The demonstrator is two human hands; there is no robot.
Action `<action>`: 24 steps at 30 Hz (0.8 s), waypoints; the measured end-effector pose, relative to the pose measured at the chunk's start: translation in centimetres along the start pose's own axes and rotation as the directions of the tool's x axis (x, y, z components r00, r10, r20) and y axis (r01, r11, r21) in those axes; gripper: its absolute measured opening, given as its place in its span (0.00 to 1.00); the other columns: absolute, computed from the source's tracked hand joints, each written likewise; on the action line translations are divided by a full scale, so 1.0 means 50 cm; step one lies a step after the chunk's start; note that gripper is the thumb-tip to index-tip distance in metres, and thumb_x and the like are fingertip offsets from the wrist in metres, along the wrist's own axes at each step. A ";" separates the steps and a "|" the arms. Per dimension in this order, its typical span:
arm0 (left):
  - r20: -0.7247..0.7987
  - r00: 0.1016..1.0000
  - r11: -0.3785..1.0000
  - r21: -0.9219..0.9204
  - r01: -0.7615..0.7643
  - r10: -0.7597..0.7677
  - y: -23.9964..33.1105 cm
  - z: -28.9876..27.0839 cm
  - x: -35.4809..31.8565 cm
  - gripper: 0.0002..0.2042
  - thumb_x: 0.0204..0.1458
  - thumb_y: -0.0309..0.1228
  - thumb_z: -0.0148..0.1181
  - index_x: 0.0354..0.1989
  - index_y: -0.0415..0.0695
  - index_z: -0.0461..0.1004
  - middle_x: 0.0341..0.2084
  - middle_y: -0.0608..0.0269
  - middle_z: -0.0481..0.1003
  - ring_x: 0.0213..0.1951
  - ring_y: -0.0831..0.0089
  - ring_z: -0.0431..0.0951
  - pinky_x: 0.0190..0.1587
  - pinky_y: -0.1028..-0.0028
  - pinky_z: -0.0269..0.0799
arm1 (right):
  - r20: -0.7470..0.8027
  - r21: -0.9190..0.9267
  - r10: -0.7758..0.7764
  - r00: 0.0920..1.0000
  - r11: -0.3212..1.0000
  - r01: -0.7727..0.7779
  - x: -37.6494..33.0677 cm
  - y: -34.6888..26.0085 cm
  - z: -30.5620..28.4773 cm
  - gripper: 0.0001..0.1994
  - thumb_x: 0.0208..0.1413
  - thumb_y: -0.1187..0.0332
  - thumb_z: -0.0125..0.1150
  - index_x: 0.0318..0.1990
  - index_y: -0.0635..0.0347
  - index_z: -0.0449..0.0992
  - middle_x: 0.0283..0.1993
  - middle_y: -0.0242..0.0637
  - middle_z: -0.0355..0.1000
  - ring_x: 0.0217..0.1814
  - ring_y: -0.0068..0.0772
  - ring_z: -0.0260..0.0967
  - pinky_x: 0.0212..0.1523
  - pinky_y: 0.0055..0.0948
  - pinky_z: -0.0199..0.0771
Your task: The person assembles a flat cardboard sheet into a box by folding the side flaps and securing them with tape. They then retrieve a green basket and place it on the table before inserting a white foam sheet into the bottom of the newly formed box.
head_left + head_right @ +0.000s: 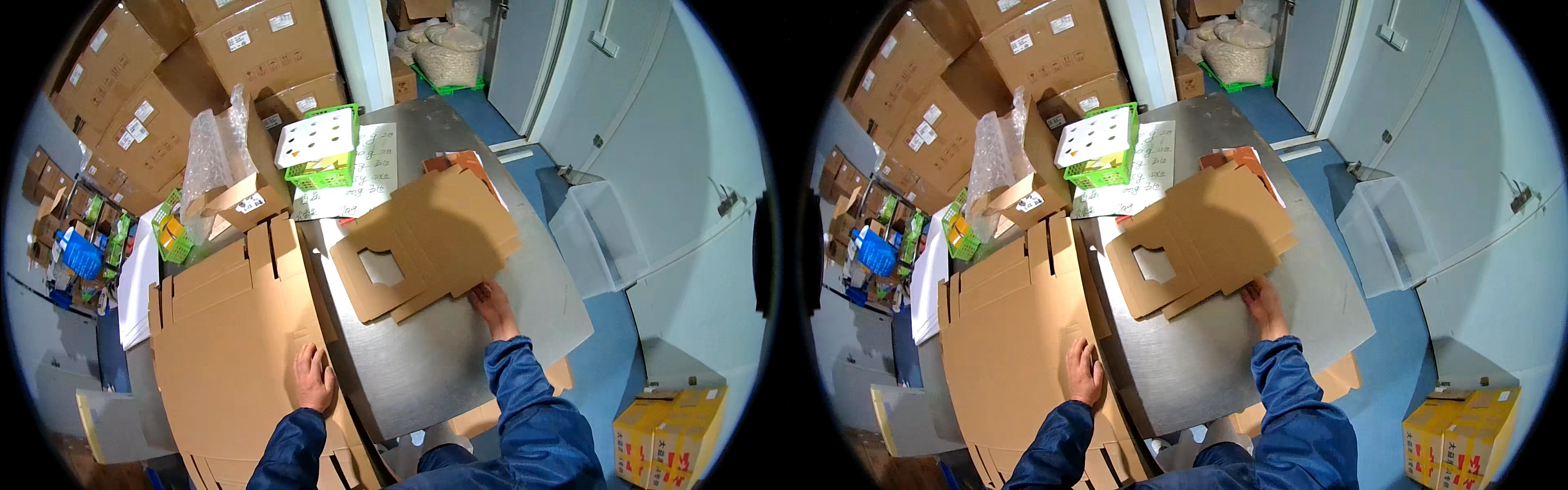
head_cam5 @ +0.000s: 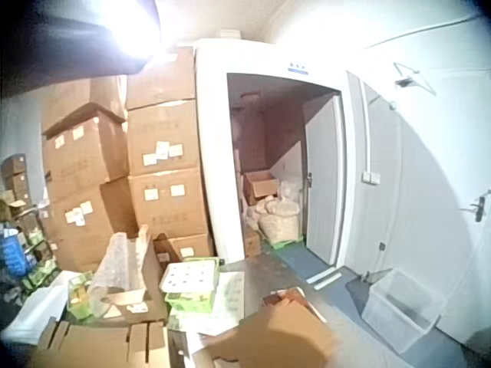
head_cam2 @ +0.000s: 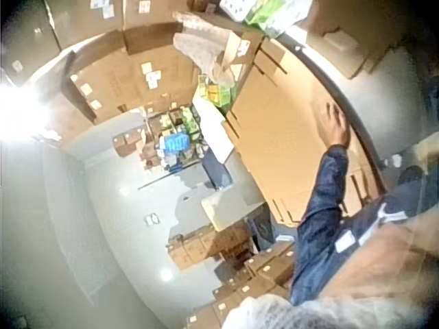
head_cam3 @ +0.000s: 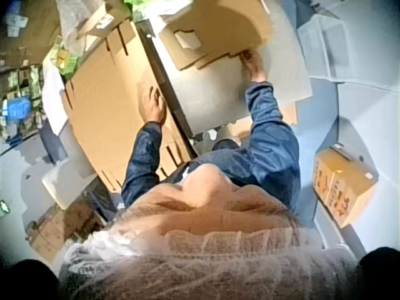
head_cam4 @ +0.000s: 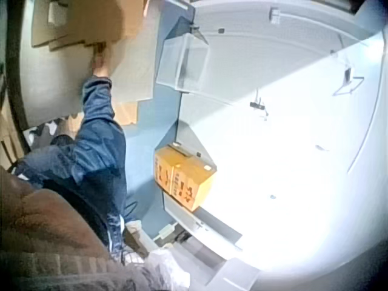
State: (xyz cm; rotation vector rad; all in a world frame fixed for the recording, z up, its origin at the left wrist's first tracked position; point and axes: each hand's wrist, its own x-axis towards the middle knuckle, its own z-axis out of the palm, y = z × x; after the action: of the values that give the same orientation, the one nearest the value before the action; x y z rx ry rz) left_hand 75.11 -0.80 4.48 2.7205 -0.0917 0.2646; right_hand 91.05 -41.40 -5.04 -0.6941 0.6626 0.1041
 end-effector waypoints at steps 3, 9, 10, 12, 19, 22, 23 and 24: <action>0.004 1.000 1.000 -0.004 0.008 -0.008 0.001 -0.004 0.002 0.20 0.45 0.28 0.52 0.49 0.41 0.64 0.53 0.50 0.60 0.58 0.52 0.56 0.60 0.58 0.51 | 0.090 -0.236 -0.108 0.990 0.964 0.127 -0.002 -0.017 0.040 0.10 0.55 0.67 0.52 0.41 0.60 0.71 0.35 0.34 0.72 0.37 0.28 0.69 0.39 0.28 0.71; 0.039 0.999 0.999 -0.005 0.035 -0.034 0.013 -0.022 0.006 0.21 0.45 0.28 0.53 0.50 0.41 0.64 0.54 0.51 0.60 0.58 0.53 0.56 0.61 0.58 0.50 | 0.197 -0.246 -0.493 0.847 0.812 0.529 -0.008 -0.201 0.095 0.06 0.54 0.69 0.54 0.38 0.60 0.72 0.33 0.32 0.72 0.30 0.26 0.70 0.34 0.25 0.70; 0.036 0.999 1.000 -0.003 0.020 -0.020 0.013 -0.019 0.009 0.21 0.45 0.28 0.53 0.50 0.41 0.64 0.53 0.51 0.60 0.58 0.53 0.56 0.61 0.58 0.50 | 0.244 -0.251 -0.516 0.821 0.784 0.567 0.006 -0.245 0.092 0.06 0.54 0.69 0.54 0.38 0.60 0.72 0.33 0.31 0.72 0.30 0.25 0.69 0.33 0.24 0.69; 0.022 0.999 1.000 -0.006 0.023 -0.023 0.010 -0.011 0.010 0.20 0.44 0.28 0.53 0.49 0.41 0.65 0.53 0.51 0.60 0.58 0.53 0.57 0.61 0.57 0.50 | 0.194 -0.112 -0.598 0.778 0.774 0.623 0.055 -0.306 0.142 0.06 0.55 0.70 0.54 0.38 0.61 0.72 0.30 0.29 0.70 0.26 0.23 0.66 0.31 0.23 0.66; 0.010 1.000 0.999 -0.036 0.018 -0.018 0.005 -0.014 0.017 0.20 0.44 0.28 0.54 0.49 0.40 0.66 0.53 0.51 0.61 0.58 0.54 0.57 0.60 0.57 0.52 | 0.247 -0.372 -0.556 0.793 0.701 0.608 0.258 -0.458 0.287 0.11 0.56 0.64 0.53 0.37 0.64 0.69 0.29 0.33 0.67 0.32 0.28 0.67 0.35 0.26 0.69; 0.029 0.999 1.000 -0.017 0.021 -0.020 0.011 -0.030 0.017 0.19 0.46 0.29 0.54 0.49 0.40 0.66 0.53 0.51 0.61 0.58 0.55 0.57 0.60 0.58 0.50 | 0.361 -0.495 -0.479 0.800 0.629 0.600 0.219 -0.367 0.327 0.12 0.58 0.61 0.49 0.31 0.62 0.68 0.27 0.30 0.65 0.31 0.25 0.66 0.37 0.26 0.68; 0.014 0.999 0.999 -0.007 0.036 -0.036 0.005 -0.033 0.008 0.20 0.45 0.29 0.54 0.49 0.40 0.65 0.53 0.50 0.61 0.58 0.54 0.57 0.60 0.58 0.51 | 0.452 -0.549 -0.358 0.817 0.610 0.571 0.163 -0.302 0.356 0.11 0.58 0.63 0.49 0.33 0.63 0.69 0.30 0.31 0.67 0.31 0.23 0.65 0.35 0.24 0.67; 0.004 1.000 1.000 -0.023 0.019 -0.019 0.000 -0.025 0.009 0.20 0.45 0.28 0.53 0.49 0.40 0.65 0.53 0.50 0.60 0.57 0.52 0.57 0.60 0.57 0.51 | 0.538 -0.563 -0.247 0.806 0.605 0.562 0.136 -0.274 0.338 0.10 0.58 0.66 0.49 0.39 0.64 0.71 0.34 0.33 0.69 0.33 0.23 0.66 0.36 0.22 0.68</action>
State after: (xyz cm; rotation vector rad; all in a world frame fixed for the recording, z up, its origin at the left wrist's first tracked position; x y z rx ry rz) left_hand 75.33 -0.32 5.71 2.6973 -0.0696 0.2510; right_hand 109.55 -42.30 8.25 -1.5230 -0.0067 0.0617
